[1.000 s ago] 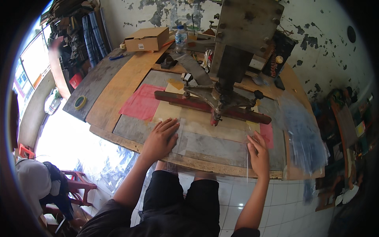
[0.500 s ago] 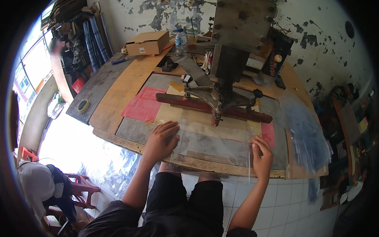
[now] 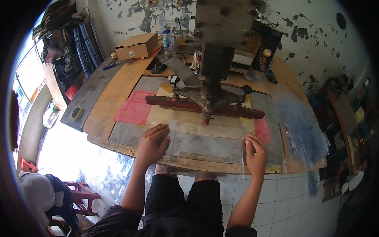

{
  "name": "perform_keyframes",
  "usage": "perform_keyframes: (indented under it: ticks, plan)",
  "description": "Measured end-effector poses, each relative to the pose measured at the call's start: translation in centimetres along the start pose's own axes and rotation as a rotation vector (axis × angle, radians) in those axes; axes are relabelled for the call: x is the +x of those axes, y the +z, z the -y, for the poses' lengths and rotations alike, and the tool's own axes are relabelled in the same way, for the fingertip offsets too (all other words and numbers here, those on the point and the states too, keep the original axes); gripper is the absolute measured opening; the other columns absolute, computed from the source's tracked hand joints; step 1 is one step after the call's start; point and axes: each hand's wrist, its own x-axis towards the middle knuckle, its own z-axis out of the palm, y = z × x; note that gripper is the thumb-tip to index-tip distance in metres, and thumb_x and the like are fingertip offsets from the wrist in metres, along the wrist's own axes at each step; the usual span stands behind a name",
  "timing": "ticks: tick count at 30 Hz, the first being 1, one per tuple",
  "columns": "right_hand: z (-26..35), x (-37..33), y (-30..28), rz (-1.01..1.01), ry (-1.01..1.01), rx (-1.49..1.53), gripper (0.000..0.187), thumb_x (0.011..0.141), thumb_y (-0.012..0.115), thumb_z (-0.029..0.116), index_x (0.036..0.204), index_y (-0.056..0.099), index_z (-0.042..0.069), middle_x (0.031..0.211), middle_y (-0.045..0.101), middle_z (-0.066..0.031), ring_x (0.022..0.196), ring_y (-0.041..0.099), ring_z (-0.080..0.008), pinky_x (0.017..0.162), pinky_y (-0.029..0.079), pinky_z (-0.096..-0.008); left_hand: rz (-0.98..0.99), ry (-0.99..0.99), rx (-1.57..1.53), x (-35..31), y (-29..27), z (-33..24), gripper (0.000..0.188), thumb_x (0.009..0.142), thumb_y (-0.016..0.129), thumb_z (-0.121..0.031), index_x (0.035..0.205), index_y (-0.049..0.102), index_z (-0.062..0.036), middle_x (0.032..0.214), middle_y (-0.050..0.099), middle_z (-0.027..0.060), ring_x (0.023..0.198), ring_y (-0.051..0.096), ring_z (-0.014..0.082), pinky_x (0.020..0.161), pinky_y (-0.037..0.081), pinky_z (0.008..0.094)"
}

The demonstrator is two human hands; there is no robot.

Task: The person positions transparent plastic sheets on the worktable and smooths, folds, and aligns them under the press by hand.

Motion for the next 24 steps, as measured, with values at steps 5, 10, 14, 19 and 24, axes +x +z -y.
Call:
perform_keyframes:
  ticks: [5,10,14,19,24]
  plan:
    - [0.2,0.0,0.0,-0.029,-0.017,-0.004,0.023,0.107,0.068,0.016,0.117,0.077,-0.004,0.122,0.078,-0.0163,0.116,0.074,-0.0326,0.103,0.056,-0.0397,-0.002,0.007,0.001,0.1,-0.1,-0.2,0.031,0.097,0.075,-0.018,0.123,0.078,-0.0022,0.137,0.074,0.0157,0.138,0.064,0.0348,0.117,0.049,0.0471]
    - [0.0,-0.2,0.0,-0.062,-0.034,-0.016,0.022,0.107,0.068,0.014,0.114,0.077,-0.004,0.115,0.079,-0.0176,0.109,0.076,-0.0335,0.098,0.057,-0.0402,-0.01,0.019,0.014,0.0,0.0,-0.1,0.031,0.097,0.075,-0.021,0.121,0.078,-0.0015,0.136,0.074,0.0169,0.137,0.065,0.0358,0.115,0.05,0.0474]
    - [0.0,-0.3,0.1,-0.105,-0.057,-0.045,0.02,0.107,0.068,0.014,0.109,0.077,-0.004,0.108,0.079,-0.0172,0.101,0.077,-0.0332,0.091,0.058,-0.0398,-0.034,0.027,0.022,-0.1,0.0,-0.1,0.028,0.097,0.075,-0.021,0.118,0.079,-0.0014,0.132,0.076,0.0166,0.133,0.067,0.0359,0.112,0.053,0.0474]
    - [-0.8,-0.8,-0.2,-0.164,-0.014,-0.033,0.019,0.107,0.069,0.014,0.105,0.077,-0.003,0.101,0.079,-0.0155,0.092,0.076,-0.0305,0.083,0.058,-0.0385,-0.046,0.032,0.022,0.0,0.1,-0.6,0.027,0.098,0.076,-0.022,0.115,0.08,-0.0014,0.128,0.078,0.0158,0.13,0.07,0.0349,0.11,0.054,0.0469]
    - [-0.5,-0.6,0.1,-0.215,-0.079,-0.062,0.02,0.107,0.069,0.014,0.099,0.076,-0.003,0.094,0.077,-0.0136,0.083,0.075,-0.027,0.077,0.057,-0.037,-0.05,0.014,0.025,-0.2,-0.1,-0.3,0.027,0.097,0.076,-0.022,0.114,0.08,-0.0016,0.127,0.078,0.0146,0.129,0.07,0.0336,0.109,0.055,0.0461]
